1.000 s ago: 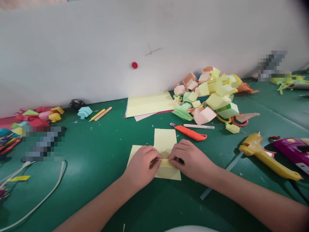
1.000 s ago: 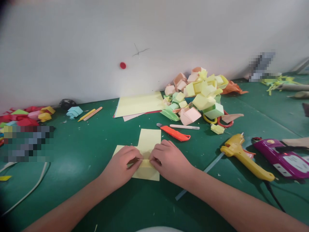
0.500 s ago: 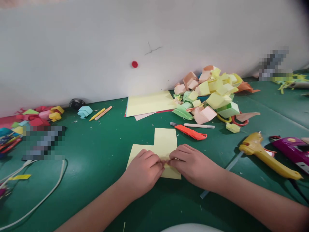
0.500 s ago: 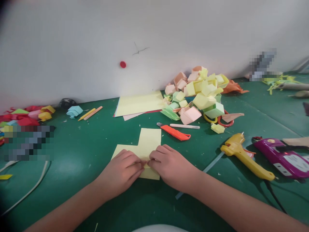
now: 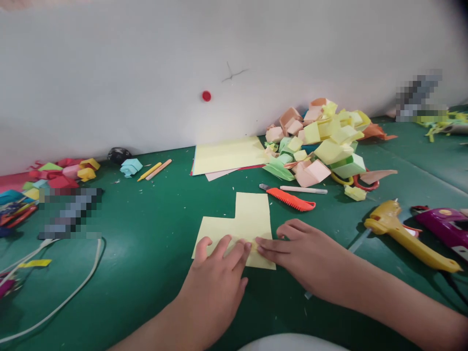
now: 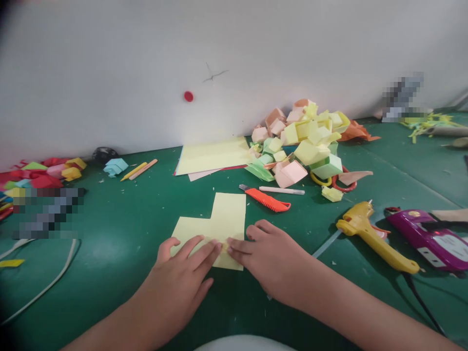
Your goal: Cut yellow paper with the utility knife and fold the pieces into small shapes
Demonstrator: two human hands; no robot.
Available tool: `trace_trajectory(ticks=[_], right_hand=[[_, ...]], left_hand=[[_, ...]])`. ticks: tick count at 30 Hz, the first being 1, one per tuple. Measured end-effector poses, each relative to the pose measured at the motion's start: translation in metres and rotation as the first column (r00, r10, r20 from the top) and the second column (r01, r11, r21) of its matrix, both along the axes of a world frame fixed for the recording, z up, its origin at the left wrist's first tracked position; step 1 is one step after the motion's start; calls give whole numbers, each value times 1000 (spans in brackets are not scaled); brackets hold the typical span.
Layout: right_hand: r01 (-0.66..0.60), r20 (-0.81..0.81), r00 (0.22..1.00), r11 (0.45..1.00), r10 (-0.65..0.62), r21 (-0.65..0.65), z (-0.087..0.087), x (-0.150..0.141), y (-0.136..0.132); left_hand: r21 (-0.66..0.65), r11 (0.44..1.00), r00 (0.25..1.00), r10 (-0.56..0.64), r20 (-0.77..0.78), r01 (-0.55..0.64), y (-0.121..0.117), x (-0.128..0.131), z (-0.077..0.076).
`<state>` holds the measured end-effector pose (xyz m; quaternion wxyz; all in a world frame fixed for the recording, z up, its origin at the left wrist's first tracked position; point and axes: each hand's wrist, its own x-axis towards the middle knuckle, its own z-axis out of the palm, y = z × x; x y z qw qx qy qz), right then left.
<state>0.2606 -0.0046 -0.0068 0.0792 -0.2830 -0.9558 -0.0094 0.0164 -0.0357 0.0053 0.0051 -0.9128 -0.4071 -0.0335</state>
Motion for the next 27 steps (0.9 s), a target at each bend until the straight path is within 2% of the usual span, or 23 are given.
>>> trace_trajectory(ticks=[6,13,19,22,27], right_hand=[[49,16,999,998,-49,-33,6,5,-1],[72,-72,994,994,-77,-77,8,3,4],[93,-191,973,977,-130,-190,3,-4,11],[101,-237,960,975,-148,-199,-2,-7,13],[121,-270,946,967,-182,-226,-5,-8,14]], left_hand=[[-37,999,997,29,68,-26,-6,-3,2],[-18,1000,985,15,170,-12,10,-1,4],[-14,1000,945,12,327,-8,31,-5,-10],[-45,999,935,2,354,15,36,-6,-15],[-49,999,928,0,372,20,37,-6,-16]])
